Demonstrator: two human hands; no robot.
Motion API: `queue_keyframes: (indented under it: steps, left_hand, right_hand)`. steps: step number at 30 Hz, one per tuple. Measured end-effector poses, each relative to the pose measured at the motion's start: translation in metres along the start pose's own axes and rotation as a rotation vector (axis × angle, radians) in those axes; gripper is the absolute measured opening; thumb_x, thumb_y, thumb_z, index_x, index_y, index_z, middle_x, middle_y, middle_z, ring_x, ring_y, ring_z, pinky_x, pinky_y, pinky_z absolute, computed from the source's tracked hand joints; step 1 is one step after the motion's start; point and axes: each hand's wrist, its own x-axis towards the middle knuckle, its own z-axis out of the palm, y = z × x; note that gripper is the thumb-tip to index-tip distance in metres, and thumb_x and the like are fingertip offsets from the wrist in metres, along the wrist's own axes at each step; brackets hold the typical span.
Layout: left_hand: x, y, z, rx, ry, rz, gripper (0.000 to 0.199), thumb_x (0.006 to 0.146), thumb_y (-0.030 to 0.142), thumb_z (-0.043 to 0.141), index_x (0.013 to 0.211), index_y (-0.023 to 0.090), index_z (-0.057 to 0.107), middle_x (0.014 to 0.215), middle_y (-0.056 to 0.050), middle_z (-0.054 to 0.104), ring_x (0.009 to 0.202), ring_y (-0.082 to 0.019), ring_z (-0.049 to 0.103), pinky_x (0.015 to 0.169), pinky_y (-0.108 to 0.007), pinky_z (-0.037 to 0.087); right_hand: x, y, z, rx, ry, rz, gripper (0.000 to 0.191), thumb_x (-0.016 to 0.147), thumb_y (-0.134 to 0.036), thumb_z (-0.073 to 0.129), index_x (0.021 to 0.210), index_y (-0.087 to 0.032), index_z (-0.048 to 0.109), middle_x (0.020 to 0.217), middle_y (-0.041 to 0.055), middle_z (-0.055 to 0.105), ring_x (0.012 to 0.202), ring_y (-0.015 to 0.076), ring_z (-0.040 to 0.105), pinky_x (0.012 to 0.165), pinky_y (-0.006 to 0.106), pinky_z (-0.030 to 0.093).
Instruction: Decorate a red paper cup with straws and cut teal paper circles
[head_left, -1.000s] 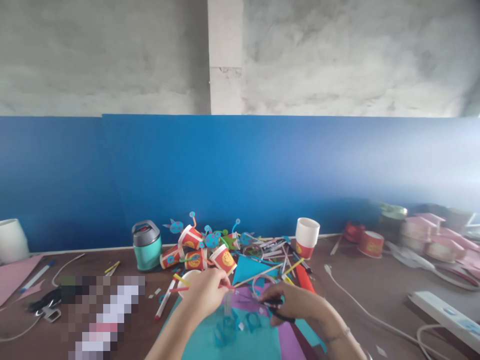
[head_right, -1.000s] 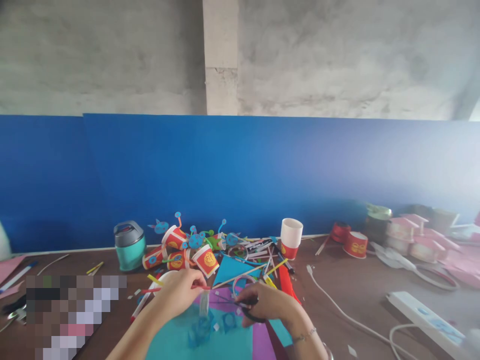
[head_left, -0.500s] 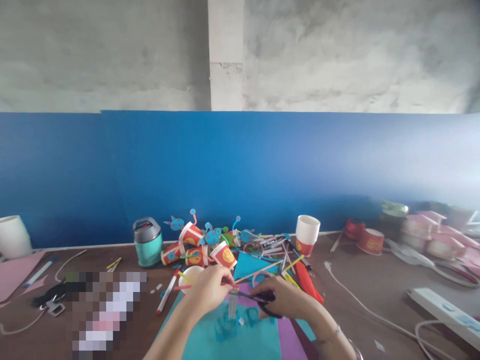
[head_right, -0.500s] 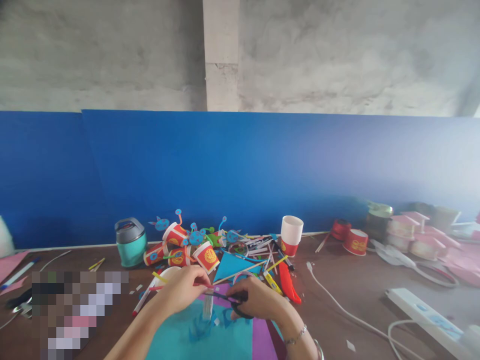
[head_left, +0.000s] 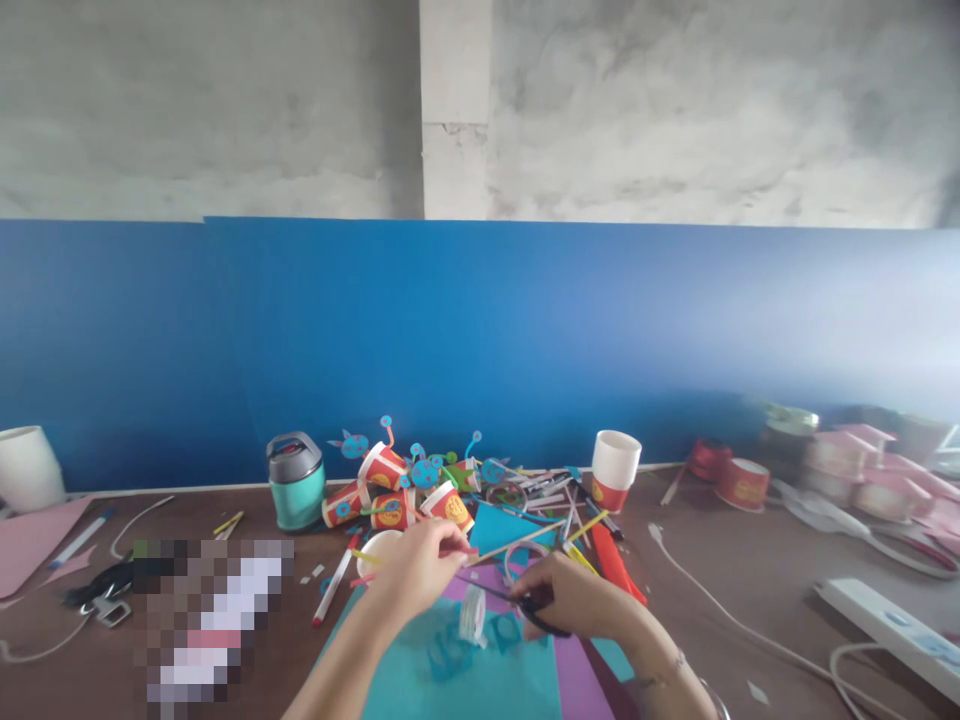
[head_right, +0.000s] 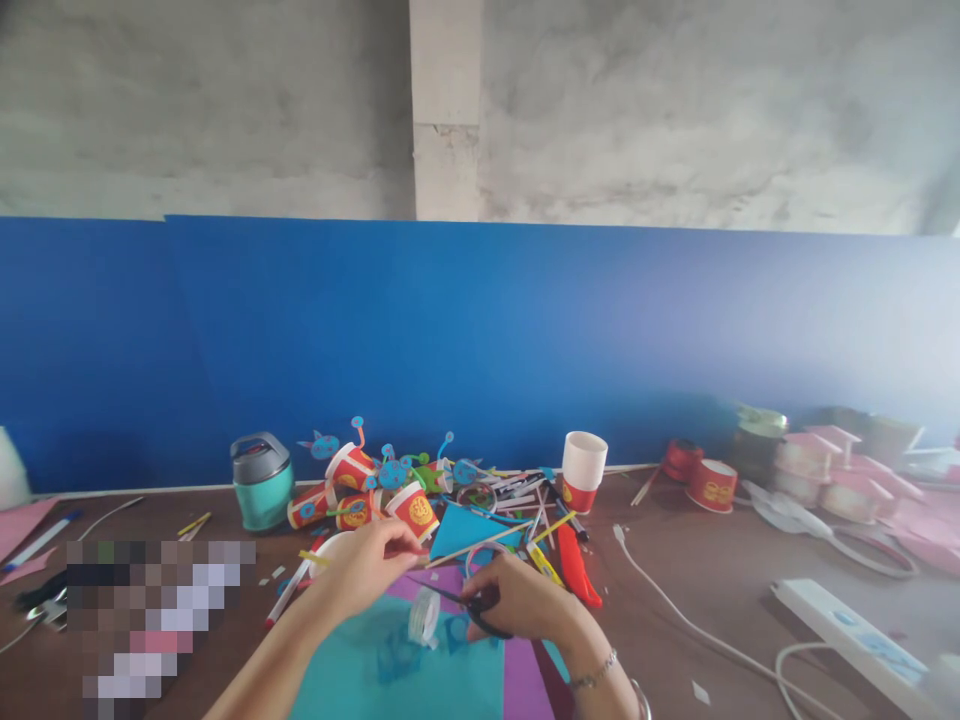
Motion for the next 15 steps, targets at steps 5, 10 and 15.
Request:
queue_keyframes:
  steps: [5, 10, 15]
  left_hand:
    - [0.002, 0.007, -0.002, -0.413, 0.111, -0.070, 0.025, 0.076, 0.043, 0.068, 0.082, 0.019, 0.072, 0.081, -0.004, 0.074, 0.079, -0.022, 0.068, 0.069, -0.027, 0.047]
    - [0.003, 0.008, 0.009, -0.881, 0.037, -0.224, 0.040, 0.060, 0.047, 0.082, 0.081, 0.017, 0.069, 0.076, -0.002, 0.070, 0.072, -0.017, 0.065, 0.066, -0.026, 0.048]
    - [0.003, 0.006, 0.030, -1.028, -0.006, -0.290, 0.040, 0.052, 0.042, 0.087, 0.074, 0.017, 0.063, 0.065, 0.004, 0.062, 0.062, -0.014, 0.061, 0.059, -0.025, 0.047]
  right_hand:
    - [0.010, 0.010, 0.002, 0.057, 0.148, -0.014, 0.020, 0.062, -0.017, 0.073, 0.082, -0.020, 0.073, 0.061, -0.0033, 0.053, 0.055, 0.0107, 0.039, 0.047, 0.022, 0.032]
    - [0.019, 0.012, 0.012, 0.099, 0.248, -0.005, 0.021, 0.067, -0.022, 0.069, 0.087, -0.019, 0.071, 0.060, -0.0033, 0.052, 0.054, 0.0114, 0.041, 0.047, 0.022, 0.034]
    - [0.026, 0.016, 0.020, 0.103, 0.357, 0.010, 0.016, 0.069, -0.027, 0.066, 0.083, -0.021, 0.067, 0.057, -0.0051, 0.050, 0.053, 0.0114, 0.040, 0.047, 0.022, 0.031]
